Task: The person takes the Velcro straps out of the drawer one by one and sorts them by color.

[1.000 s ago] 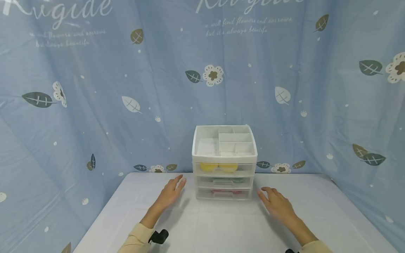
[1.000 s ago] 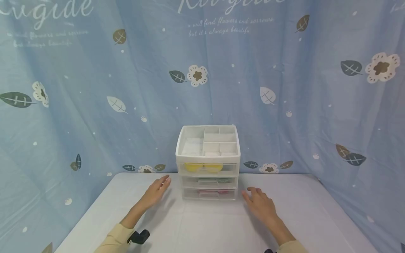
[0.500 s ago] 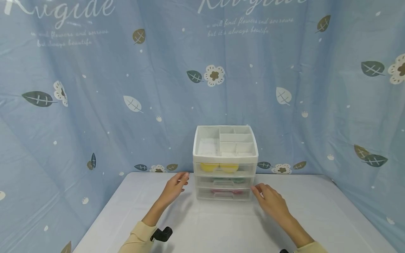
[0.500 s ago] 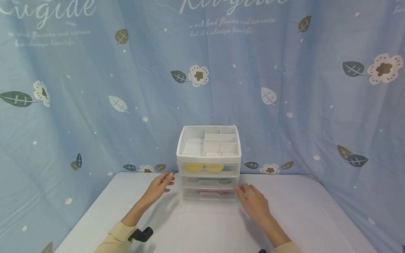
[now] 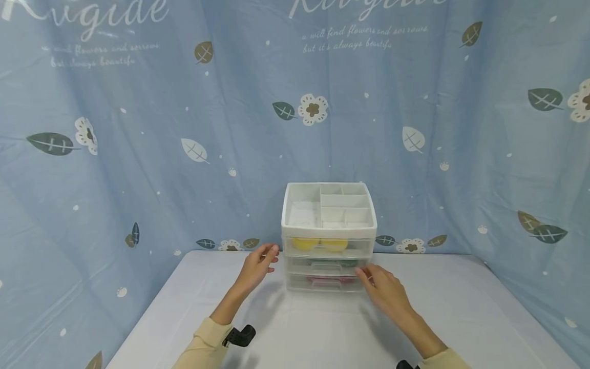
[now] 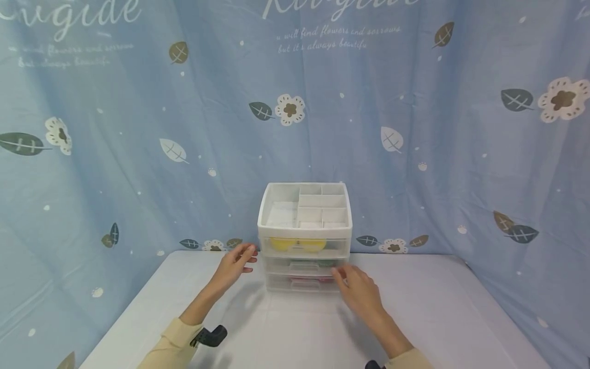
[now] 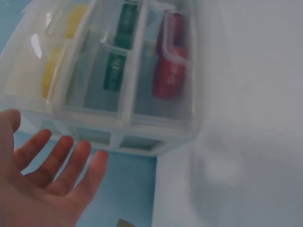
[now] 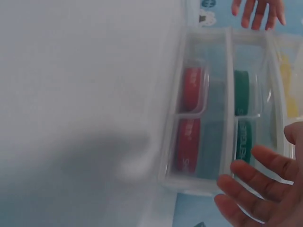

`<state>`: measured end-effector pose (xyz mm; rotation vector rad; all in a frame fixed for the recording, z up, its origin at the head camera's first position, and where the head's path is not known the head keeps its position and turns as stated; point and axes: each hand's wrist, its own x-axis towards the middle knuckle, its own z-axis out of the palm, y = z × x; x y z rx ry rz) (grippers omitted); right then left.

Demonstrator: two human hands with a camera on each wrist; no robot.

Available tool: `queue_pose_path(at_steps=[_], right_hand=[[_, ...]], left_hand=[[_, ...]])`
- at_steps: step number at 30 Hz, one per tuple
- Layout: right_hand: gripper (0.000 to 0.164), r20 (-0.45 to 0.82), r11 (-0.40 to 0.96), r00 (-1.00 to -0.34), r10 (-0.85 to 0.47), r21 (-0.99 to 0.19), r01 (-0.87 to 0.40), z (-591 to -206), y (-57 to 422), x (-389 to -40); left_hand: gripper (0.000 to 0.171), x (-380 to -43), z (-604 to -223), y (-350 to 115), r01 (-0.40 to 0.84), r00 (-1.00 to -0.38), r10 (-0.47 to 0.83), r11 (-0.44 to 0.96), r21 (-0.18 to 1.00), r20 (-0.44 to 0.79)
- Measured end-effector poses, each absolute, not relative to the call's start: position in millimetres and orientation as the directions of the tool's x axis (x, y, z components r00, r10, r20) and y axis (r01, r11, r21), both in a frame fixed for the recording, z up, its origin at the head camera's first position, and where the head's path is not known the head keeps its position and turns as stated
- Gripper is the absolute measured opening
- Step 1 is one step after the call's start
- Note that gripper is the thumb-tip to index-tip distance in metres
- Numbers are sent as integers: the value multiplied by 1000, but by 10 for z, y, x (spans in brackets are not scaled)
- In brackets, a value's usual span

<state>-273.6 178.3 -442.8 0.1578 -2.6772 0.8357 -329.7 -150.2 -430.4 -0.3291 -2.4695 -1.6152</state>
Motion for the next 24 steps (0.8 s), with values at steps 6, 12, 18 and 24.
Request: queue_pose_path(at_steps=[6, 12, 18, 24], right_hand=[[35, 328, 745, -945, -2, -629, -220, -4376, 1609, -2776], [28, 328, 599, -945, 9, -758, -257, -4348, 1441, -2831], [32, 287, 377, -958, 22, -890, -258, -4332, 1297, -2884], [39, 124, 88, -992, -16, -988, -125, -4247, 1169, -2886]], left_hand=[[53, -3344, -4163, -1423, 313, -946, 36, 358, 880, 322], [54, -3385, -3977, -1319, 330, -940, 24, 300, 895, 339], [53, -3428, -3817, -1229, 350, -935, 9, 206, 914, 356], [46, -3494, -3693, -1159, 361, -927, -29, 203, 910, 374]])
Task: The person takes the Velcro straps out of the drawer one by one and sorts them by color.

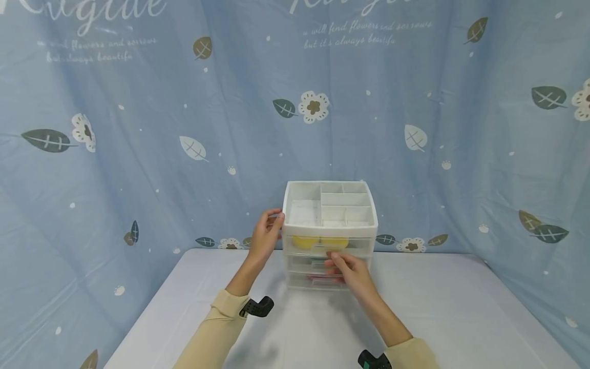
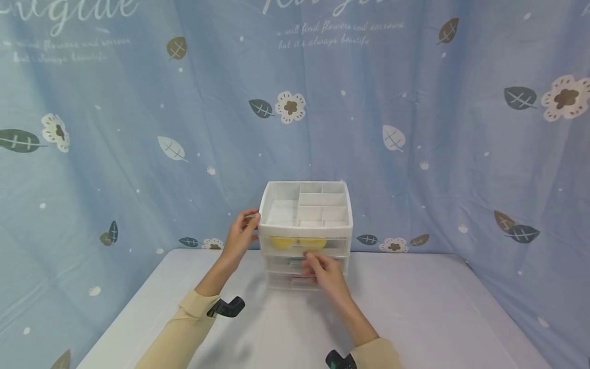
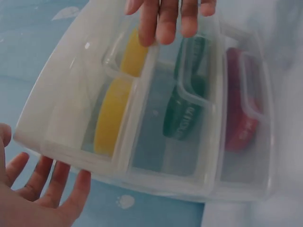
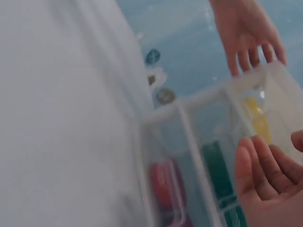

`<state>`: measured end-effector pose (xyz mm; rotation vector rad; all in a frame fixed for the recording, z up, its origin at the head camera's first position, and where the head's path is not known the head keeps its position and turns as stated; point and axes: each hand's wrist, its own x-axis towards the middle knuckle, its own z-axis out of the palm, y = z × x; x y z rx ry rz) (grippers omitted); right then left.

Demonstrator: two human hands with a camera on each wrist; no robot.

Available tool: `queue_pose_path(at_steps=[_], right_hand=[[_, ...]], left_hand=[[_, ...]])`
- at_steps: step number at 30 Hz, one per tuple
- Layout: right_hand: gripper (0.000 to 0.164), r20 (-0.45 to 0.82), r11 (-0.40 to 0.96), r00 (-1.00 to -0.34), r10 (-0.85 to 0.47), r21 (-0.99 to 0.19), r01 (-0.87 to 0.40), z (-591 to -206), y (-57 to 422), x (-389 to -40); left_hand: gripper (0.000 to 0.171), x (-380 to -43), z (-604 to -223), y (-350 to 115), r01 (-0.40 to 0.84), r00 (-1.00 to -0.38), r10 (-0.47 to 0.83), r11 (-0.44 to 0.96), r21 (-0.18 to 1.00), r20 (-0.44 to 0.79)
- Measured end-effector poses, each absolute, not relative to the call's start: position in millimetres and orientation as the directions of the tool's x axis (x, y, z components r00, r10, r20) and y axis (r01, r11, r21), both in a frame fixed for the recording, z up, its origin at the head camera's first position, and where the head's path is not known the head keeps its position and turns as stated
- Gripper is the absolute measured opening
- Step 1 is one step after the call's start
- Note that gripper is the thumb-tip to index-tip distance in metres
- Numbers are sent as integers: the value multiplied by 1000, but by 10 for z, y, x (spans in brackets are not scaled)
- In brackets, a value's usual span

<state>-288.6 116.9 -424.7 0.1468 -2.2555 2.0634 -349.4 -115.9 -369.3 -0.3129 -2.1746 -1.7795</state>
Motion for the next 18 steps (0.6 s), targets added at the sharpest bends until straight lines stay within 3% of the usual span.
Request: queue_pose_path(at_steps=[9, 18], right_hand=[[46, -41, -383, -986, -160, -918, 100, -4138, 1100, -2921], [45, -84, -496, -984, -157, -855, 152, -4136, 1074, -2960]], left_hand=[[43, -3576, -3682, -1157, 398, -915, -7, 166, 902, 405], [39, -3630, -3737, -1169, 430, -902, 18, 120, 895, 431]])
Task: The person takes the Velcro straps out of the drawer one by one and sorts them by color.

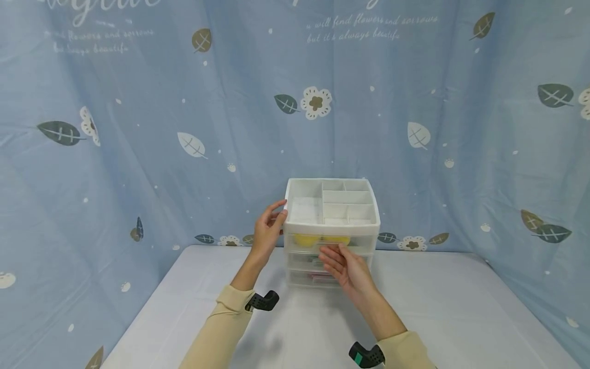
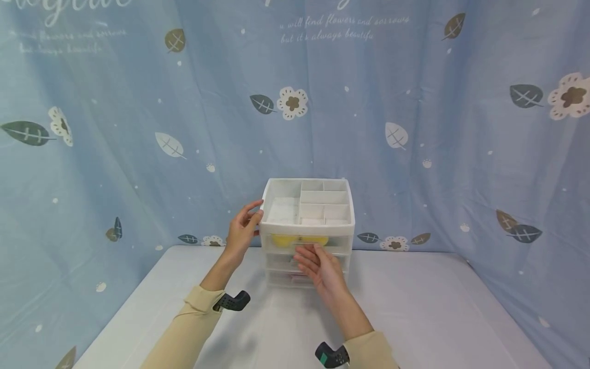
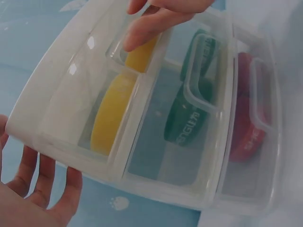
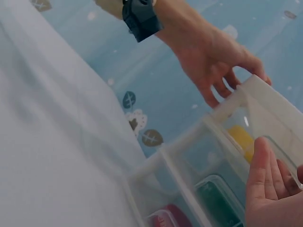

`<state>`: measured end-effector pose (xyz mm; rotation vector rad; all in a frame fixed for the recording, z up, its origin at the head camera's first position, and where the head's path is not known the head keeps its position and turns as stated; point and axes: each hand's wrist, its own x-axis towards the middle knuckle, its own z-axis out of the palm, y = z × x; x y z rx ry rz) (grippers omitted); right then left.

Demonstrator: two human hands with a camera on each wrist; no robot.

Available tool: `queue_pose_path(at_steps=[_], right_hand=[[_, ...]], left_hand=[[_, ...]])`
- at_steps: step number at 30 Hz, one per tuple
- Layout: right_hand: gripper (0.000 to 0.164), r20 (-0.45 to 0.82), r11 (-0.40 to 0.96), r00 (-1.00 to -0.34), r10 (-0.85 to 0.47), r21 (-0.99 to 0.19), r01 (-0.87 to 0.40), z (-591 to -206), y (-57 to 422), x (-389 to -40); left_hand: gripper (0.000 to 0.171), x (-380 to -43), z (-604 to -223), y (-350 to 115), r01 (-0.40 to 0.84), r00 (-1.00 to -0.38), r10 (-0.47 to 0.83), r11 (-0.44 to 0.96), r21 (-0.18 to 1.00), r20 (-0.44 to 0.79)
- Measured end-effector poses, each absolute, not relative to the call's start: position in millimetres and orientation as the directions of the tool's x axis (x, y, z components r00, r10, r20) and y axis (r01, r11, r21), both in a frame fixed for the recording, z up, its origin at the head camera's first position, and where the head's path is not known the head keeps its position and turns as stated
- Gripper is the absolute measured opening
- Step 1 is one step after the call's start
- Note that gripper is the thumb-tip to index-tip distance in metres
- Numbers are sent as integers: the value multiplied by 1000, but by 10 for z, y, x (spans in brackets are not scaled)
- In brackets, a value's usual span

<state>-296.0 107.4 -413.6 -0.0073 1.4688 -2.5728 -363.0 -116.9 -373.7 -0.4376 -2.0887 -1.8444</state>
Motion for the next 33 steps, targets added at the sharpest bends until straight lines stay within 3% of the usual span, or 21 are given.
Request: queue_pose_path(at_steps=[9, 21, 33], right_hand=[[43, -88, -527, -984, -154, -836, 157, -4132, 1068, -2964], [46, -78, -532, -982, -172, -832, 160, -4163, 1061, -2958], [45, -80, -517, -981, -179, -840, 163, -4188, 1065, -2949]], left_hand=[[38, -3633, -3626, -1164, 425, -904, 10, 150, 893, 428], [37, -3606, -3522, -1257, 308, -951, 82, 151, 939, 299], [44, -3642, -3544, -1276, 189, -982, 39, 118, 975, 185]])
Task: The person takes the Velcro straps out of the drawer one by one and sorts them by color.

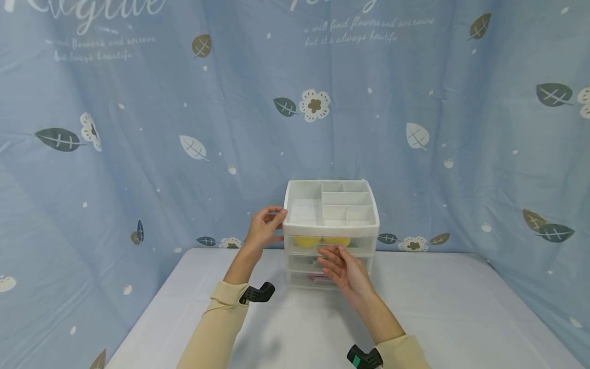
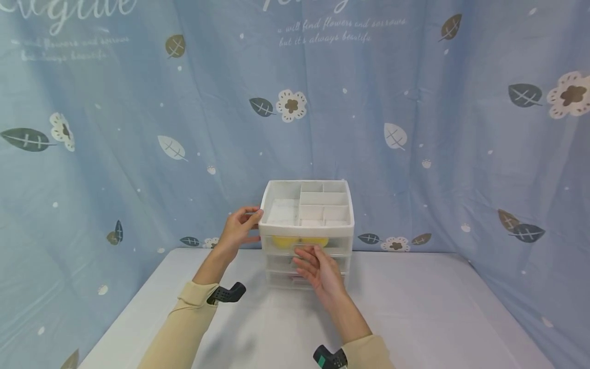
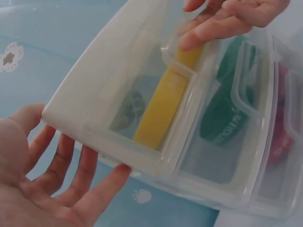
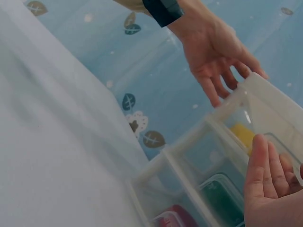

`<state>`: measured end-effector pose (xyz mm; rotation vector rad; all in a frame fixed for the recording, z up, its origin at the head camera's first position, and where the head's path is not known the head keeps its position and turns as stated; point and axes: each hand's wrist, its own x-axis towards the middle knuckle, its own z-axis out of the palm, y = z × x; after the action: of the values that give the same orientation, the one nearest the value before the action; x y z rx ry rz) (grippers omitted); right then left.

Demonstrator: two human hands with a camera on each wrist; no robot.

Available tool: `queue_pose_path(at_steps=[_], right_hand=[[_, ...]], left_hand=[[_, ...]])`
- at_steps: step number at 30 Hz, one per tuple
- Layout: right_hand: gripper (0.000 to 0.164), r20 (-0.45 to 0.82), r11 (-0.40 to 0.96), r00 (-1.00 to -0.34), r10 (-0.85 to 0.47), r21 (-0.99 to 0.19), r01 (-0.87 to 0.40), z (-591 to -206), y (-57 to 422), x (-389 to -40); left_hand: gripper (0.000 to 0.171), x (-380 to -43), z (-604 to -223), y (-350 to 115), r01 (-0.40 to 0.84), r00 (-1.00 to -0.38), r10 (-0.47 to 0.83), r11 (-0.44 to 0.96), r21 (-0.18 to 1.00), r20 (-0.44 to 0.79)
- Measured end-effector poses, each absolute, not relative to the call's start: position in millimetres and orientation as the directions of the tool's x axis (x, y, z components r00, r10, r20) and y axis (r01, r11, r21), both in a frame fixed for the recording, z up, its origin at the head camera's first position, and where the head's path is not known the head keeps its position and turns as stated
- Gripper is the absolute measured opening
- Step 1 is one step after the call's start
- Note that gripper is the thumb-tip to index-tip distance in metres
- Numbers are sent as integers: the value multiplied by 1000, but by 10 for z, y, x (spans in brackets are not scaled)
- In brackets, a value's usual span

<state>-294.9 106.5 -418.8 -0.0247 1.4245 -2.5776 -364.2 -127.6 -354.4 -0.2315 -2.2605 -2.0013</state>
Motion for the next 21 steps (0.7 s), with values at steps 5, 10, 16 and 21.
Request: queue_pose_path(at_steps=[5, 10, 16, 21], right_hand=[[45, -68, -514, -983, -171, -845, 148, -4217, 1057, -2935], [42, -68, -512, -985, -158, -847, 141, -4223, 1052, -2906], [42, -71, -494, -986, -153, -859, 138, -4230, 1050, -2848], [44, -68, -486, -985, -160, -863, 138, -4232, 1075, -2768]], left_hand=[[48, -3632, -3558, -1294, 160, -986, 56, 126, 979, 154], [45, -3597, -3547, -1281, 139, -990, 50, 126, 982, 134], [47, -3585, -3554, -1287, 126, -992, 41, 124, 984, 122], [51, -3573, -3570, -1277, 138, -990, 49, 138, 981, 133]])
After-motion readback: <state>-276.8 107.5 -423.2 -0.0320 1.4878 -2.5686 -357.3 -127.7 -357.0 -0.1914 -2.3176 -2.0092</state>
